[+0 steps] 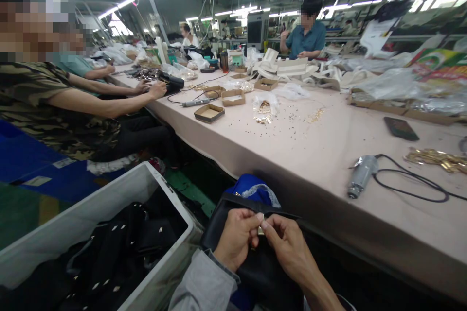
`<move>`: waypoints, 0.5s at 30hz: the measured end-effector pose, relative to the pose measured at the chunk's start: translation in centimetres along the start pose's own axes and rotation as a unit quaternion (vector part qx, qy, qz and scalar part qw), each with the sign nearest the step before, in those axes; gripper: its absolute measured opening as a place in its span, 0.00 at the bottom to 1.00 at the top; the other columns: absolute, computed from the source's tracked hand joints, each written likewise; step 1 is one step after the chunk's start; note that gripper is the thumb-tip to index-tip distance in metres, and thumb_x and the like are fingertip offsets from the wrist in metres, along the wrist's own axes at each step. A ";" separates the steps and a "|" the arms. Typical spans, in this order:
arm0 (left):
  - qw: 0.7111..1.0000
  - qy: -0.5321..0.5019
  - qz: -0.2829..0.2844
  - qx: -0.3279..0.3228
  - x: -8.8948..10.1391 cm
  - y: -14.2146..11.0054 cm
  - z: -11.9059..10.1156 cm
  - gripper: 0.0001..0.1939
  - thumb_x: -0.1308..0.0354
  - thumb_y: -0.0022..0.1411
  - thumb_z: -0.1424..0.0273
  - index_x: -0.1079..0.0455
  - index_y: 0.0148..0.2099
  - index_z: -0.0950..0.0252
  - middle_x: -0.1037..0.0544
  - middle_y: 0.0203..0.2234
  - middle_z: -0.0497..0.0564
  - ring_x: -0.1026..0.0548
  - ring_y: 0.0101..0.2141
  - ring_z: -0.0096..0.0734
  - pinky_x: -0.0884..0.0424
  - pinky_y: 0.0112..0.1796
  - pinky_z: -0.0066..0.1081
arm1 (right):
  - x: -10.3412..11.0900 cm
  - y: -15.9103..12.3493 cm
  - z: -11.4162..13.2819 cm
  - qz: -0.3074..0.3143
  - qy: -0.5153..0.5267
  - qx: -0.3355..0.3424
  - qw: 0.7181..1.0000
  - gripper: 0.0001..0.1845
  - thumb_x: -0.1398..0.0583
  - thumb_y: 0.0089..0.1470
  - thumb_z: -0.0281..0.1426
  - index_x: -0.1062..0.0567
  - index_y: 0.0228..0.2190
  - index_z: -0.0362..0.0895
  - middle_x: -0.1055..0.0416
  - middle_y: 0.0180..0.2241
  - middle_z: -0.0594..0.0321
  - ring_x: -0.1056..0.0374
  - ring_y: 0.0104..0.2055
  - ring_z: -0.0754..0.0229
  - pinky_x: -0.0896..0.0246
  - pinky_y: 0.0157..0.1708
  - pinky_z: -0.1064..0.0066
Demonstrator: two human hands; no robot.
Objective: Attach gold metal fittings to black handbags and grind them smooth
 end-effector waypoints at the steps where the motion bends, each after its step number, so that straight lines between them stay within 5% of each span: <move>1: 1.000 0.007 -0.006 -0.004 0.1 0.0 0.1 0.21 0.25 0.43 0.60 0.31 0.23 0.67 0.35 0.12 0.42 0.40 0.12 0.19 0.43 0.13 0.23 | 0.0 -0.1 0.0 0.003 0.002 -0.002 1.000 0.25 0.44 0.65 0.48 0.27 0.25 0.42 0.34 0.23 0.67 0.42 0.26 0.64 0.52 0.27 0.71; 7: 1.000 0.008 -0.016 -0.015 0.2 0.1 0.3 0.19 0.26 0.43 0.63 0.33 0.23 0.66 0.34 0.11 0.42 0.39 0.11 0.20 0.45 0.14 0.23 | -0.6 -0.5 0.1 0.068 0.040 -0.016 0.997 0.25 0.45 0.65 0.47 0.27 0.24 0.42 0.34 0.21 0.67 0.43 0.24 0.64 0.52 0.26 0.71; 15: 0.998 0.022 -0.044 -0.031 0.7 0.5 1.1 0.19 0.27 0.43 0.63 0.34 0.20 0.66 0.36 0.10 0.42 0.42 0.10 0.18 0.50 0.15 0.23 | -0.7 -0.4 0.6 0.002 -0.044 0.003 0.999 0.23 0.46 0.63 0.43 0.25 0.23 0.42 0.31 0.23 0.63 0.38 0.26 0.61 0.50 0.29 0.69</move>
Point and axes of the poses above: each hand's wrist, its own y-axis towards the middle knuckle, its own x-axis out of the back of the hand, z = x × y, the point moved 7 cm from there along y, towards the middle knuckle
